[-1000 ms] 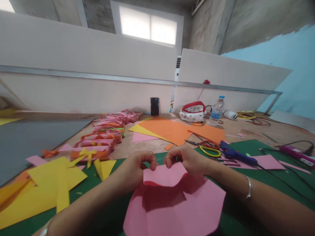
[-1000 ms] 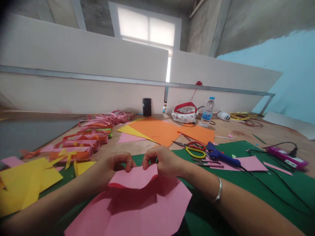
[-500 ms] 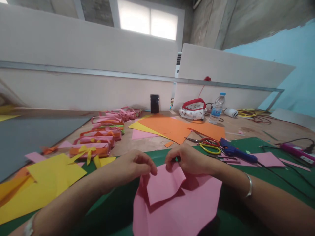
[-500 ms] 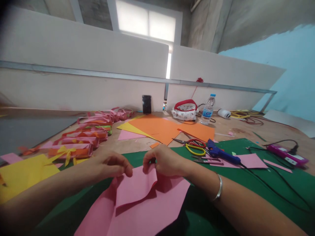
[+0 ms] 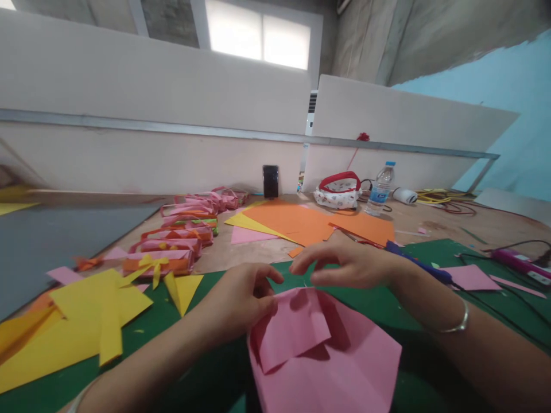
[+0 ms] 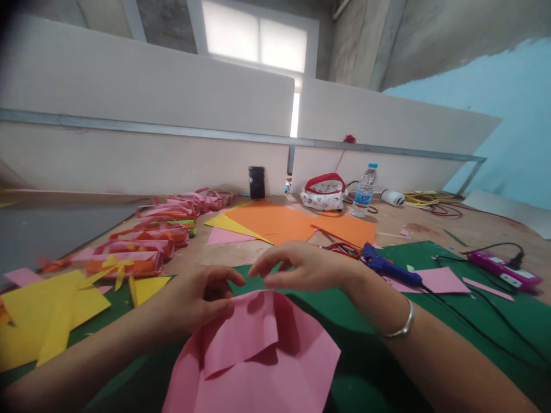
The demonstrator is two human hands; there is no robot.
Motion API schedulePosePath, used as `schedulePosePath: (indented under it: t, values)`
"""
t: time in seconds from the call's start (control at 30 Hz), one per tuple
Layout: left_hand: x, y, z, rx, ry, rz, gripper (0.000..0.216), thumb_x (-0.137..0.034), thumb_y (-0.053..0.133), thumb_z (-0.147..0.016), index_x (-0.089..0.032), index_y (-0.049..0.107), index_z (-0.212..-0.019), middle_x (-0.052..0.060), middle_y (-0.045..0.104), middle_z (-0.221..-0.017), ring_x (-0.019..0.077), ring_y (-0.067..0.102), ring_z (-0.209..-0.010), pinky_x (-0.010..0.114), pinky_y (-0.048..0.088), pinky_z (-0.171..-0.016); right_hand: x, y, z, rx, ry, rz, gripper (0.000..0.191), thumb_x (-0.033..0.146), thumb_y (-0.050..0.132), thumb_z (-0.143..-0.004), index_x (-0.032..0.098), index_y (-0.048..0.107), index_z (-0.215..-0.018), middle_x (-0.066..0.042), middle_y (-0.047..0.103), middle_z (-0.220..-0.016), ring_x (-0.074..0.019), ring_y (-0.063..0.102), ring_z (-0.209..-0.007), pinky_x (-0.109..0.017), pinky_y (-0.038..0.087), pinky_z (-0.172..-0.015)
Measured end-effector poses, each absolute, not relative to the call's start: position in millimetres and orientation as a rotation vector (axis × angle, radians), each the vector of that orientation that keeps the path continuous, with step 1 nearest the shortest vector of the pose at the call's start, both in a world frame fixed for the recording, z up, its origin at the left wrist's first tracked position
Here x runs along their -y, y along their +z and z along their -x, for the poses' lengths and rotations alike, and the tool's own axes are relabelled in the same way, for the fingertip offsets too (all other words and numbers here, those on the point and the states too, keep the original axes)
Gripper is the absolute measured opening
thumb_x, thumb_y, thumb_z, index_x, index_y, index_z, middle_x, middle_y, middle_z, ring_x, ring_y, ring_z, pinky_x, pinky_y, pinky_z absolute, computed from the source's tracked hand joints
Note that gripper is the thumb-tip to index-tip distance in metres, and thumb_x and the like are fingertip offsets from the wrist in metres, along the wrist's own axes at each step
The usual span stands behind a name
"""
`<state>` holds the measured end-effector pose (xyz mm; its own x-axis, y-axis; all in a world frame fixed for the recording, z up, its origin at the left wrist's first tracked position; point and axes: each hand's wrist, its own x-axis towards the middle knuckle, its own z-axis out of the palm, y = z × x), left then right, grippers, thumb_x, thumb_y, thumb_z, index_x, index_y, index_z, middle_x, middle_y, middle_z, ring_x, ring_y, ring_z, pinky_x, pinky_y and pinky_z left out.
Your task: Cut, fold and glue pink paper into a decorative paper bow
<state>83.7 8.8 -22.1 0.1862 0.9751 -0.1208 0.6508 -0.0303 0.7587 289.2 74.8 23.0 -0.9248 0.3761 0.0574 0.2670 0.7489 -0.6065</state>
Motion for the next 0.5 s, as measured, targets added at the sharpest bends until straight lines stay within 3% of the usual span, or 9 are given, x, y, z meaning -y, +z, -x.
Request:
schedulePosePath:
  t: [0.1,0.23,0.5]
  values:
    - [-4.2,-16.7,-86.4,-1.595,0.603,-1.814,0.026,-0.025,0.054,-0.068,-0.02,0.059,-0.094,-0.002,0.064,-0.063,0.0152,0.058,-0.058,0.024,0.041,-0.05,-72.3,19.5,-287.3,2.776,0.748,0.725,0.029,0.034,0.048,-0.086,0.015,0.067,-0.094,-0.003,0.067,-0.084,-0.012,0.057,-0.072,-0.021,0.041,-0.062]
    - [-0.3,-11.6,-87.4,-1.575,0.628,-1.867,0.028,-0.022,0.054,-0.068,-0.02,0.059,-0.095,-0.003,0.066,-0.064,0.0149,0.059,-0.059,0.024,0.042,-0.053,-64.3,7.0,-281.3,2.911,0.531,0.765,0.023,0.028,0.052,-0.081,0.015,0.069,-0.075,0.0,0.062,-0.061,-0.0085,0.046,-0.053,-0.021,0.031,-0.05]
    - [4.2,-7.0,-90.6,-1.58,0.576,-1.93,0.026,-0.024,0.05,-0.07,-0.021,0.062,-0.093,-0.003,0.064,-0.067,0.0132,0.056,-0.061,0.023,0.04,-0.055,-49.0,6.2,-270.1,2.772,0.325,1.066,0.018,0.009,0.054,-0.066,0.016,0.07,-0.065,-0.001,0.065,-0.061,-0.0095,0.048,-0.053,-0.021,0.028,-0.05]
